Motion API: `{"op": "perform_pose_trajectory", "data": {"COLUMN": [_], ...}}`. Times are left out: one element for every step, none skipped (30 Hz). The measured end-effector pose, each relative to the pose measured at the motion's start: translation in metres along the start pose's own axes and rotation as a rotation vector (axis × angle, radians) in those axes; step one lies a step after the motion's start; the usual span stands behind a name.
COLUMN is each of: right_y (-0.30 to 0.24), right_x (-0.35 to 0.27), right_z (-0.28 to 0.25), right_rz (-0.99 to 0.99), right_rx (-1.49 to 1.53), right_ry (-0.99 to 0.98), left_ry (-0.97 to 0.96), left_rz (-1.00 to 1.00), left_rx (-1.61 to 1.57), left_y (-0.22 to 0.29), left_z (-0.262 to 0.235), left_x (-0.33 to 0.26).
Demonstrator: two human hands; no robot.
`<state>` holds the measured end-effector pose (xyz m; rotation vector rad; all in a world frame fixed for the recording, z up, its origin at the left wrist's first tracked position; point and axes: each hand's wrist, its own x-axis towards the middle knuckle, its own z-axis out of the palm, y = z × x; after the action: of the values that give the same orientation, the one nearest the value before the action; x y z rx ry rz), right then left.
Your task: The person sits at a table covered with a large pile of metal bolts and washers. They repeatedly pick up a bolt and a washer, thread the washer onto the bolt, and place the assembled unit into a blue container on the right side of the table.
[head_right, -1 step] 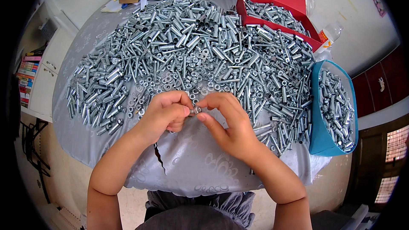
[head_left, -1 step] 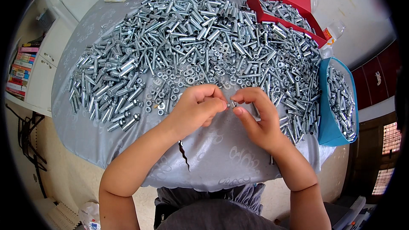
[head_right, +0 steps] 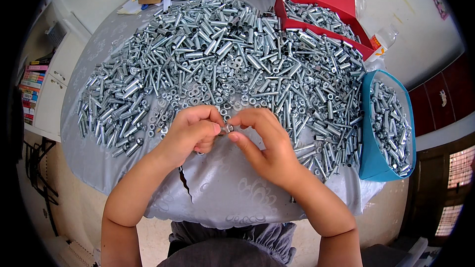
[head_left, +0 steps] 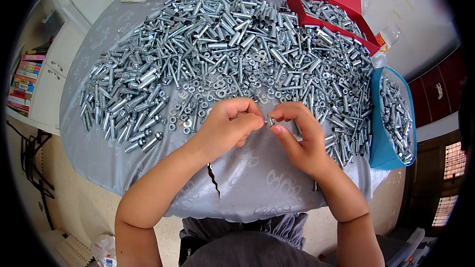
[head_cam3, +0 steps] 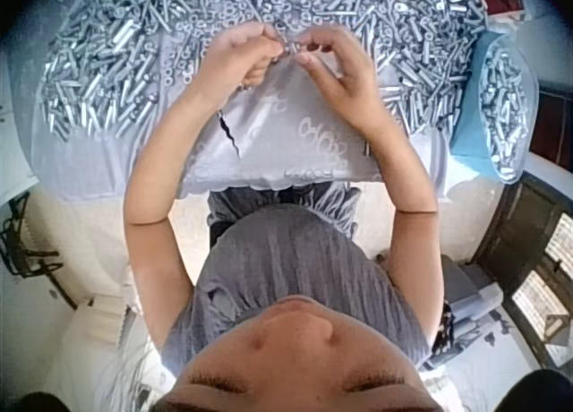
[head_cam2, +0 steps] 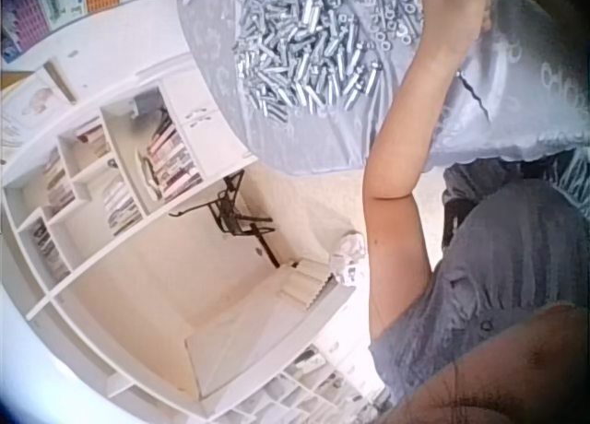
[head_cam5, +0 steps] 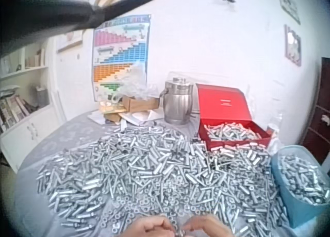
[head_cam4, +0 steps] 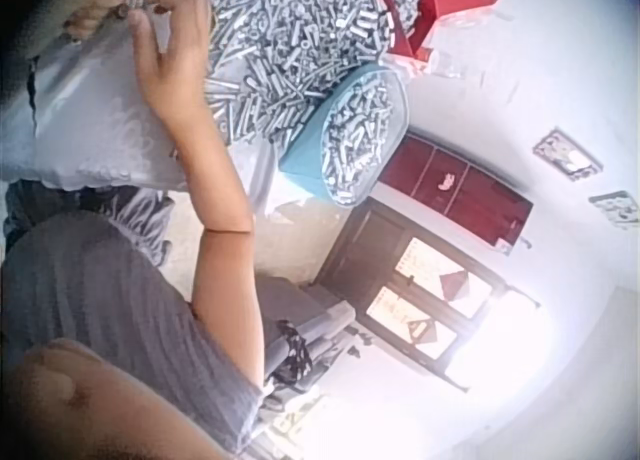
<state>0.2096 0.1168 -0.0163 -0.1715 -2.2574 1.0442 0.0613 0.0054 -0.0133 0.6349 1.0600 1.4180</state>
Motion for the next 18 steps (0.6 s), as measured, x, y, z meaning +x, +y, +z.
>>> {"op": "perform_pose_trajectory", "data": {"right_y": [-0.0006, -0.0009, -0.0016, -0.0020, -0.0020, -0.0016, -0.0012, -0.0006, 0.0003, 0.0007, 0.0006, 0.0004, 0.0002, -0.0004, -0.0015, -0.0021, -0.0021, -0.0017], "right_x": [-0.0003, -0.0005, -0.0006, -0.0006, -0.0003, 0.0005, 0.0009, 0.0005, -0.0001, -0.0004, -0.0004, -0.0004, -0.0003, -0.0008, -0.0017, -0.0024, -0.0028, -0.0032], "right_z": [0.0001, 0.0008, 0.0017, 0.0024, 0.0030, 0.0036, 0.0041, 0.0042, 0.0039, 0.0037, 0.0037, 0.0040, 0.0043, 0.0045, 0.0046, 0.0047, 0.0046, 0.0047], "right_rz": [0.007, 0.021, 0.034, 0.047, 0.044, 0.041, 0.038, 0.052, 0.066, 0.080, 0.074, 0.069, 0.063, 0.092, 0.121, 0.150, 0.153, 0.155], "right_rx": [0.009, 0.023, 0.038, 0.053, 0.051, 0.049, 0.048, 0.069, 0.089, 0.108, 0.098, 0.088, 0.078, 0.083, 0.087, 0.092, 0.100, 0.110], "right_ry": [-0.003, -0.006, -0.008, -0.010, -0.003, 0.002, 0.008, 0.000, -0.008, -0.016, -0.014, -0.012, -0.010, -0.019, -0.028, -0.036, -0.047, -0.058], "left_ry": [0.022, 0.044, 0.035, 0.026, 0.017, 0.025, 0.032, 0.040, 0.036, 0.032, 0.028, 0.026, 0.025, 0.023, 0.030, 0.038, 0.045, 0.102], "left_rz": [0.007, 0.014, -0.007, -0.028, -0.049, -0.064, -0.080, -0.095, -0.095, -0.095, -0.095, -0.099, -0.102, -0.105, -0.103, -0.101, -0.099, -0.085], "left_rx": [0.030, 0.060, 0.022, -0.016, -0.054, -0.060, -0.065, -0.071, -0.064, -0.057, -0.050, -0.050, -0.051, -0.052, -0.046, -0.039, -0.032, -0.033], "left_y": [-0.0004, -0.0007, -0.0008, -0.0008, -0.0009, -0.0010, -0.0013, -0.0013, -0.0013, -0.0011, -0.0010, -0.0010, -0.0009, -0.0010, -0.0011, -0.0016, -0.0021, -0.0032], "left_z": [0.0021, 0.0033, 0.0036, 0.0037, 0.0037, 0.0030, 0.0019, 0.0013, 0.0013, 0.0015, 0.0017, 0.0016, 0.0014, 0.0014, 0.0017, 0.0023, 0.0030, 0.0048], "left_x": [-0.0002, -0.0001, 0.0000, 0.0002, 0.0004, 0.0008, 0.0013, 0.0015, 0.0016, 0.0017, 0.0018, 0.0017, 0.0016, 0.0016, 0.0017, 0.0017, 0.0018, 0.0026]}}
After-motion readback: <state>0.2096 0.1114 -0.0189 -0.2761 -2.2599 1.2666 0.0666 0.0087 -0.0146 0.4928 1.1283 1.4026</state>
